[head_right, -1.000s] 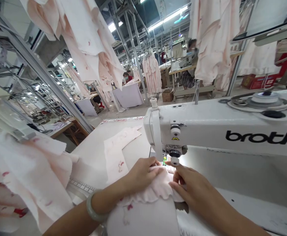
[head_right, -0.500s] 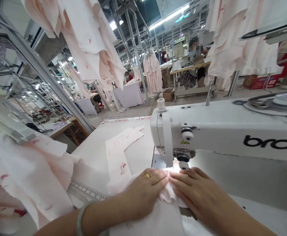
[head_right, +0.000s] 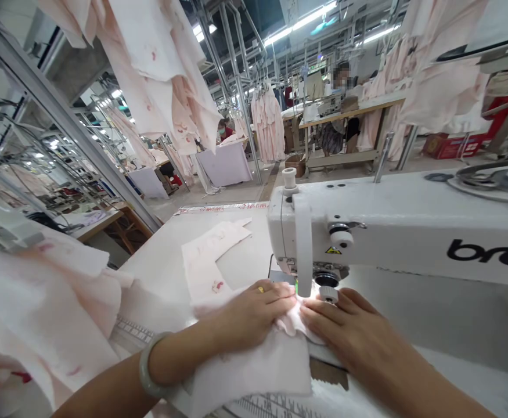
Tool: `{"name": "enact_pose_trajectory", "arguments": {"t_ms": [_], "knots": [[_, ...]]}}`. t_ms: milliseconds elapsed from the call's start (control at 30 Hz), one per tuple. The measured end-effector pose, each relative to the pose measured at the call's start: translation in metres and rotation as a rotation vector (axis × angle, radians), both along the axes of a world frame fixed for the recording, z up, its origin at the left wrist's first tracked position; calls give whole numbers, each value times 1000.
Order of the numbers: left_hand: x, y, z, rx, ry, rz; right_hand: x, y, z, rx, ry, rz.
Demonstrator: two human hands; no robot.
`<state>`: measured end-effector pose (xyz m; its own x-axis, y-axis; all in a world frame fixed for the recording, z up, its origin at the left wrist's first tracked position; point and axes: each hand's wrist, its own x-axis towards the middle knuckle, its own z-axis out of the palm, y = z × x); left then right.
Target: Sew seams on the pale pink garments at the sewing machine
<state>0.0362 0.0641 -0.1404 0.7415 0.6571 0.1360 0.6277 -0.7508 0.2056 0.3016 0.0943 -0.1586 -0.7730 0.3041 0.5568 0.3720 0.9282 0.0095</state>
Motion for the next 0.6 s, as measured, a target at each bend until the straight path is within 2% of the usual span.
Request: {"name": "enact_pose_trajectory", "arguments": {"t_ms": [133,267,467,600], "knots": [[0,-1,-1,-18,-6,20,1,-1,6,51,15,77],[0,-1,1,-51,-18,33,1,-2,9,83,-18,92],[-1,1,0,-70,-57,19,5,2,-1,-23,-39,94],[-3,4,-2,-42,-58,6,4,0,4,-130,-77,81]]}}
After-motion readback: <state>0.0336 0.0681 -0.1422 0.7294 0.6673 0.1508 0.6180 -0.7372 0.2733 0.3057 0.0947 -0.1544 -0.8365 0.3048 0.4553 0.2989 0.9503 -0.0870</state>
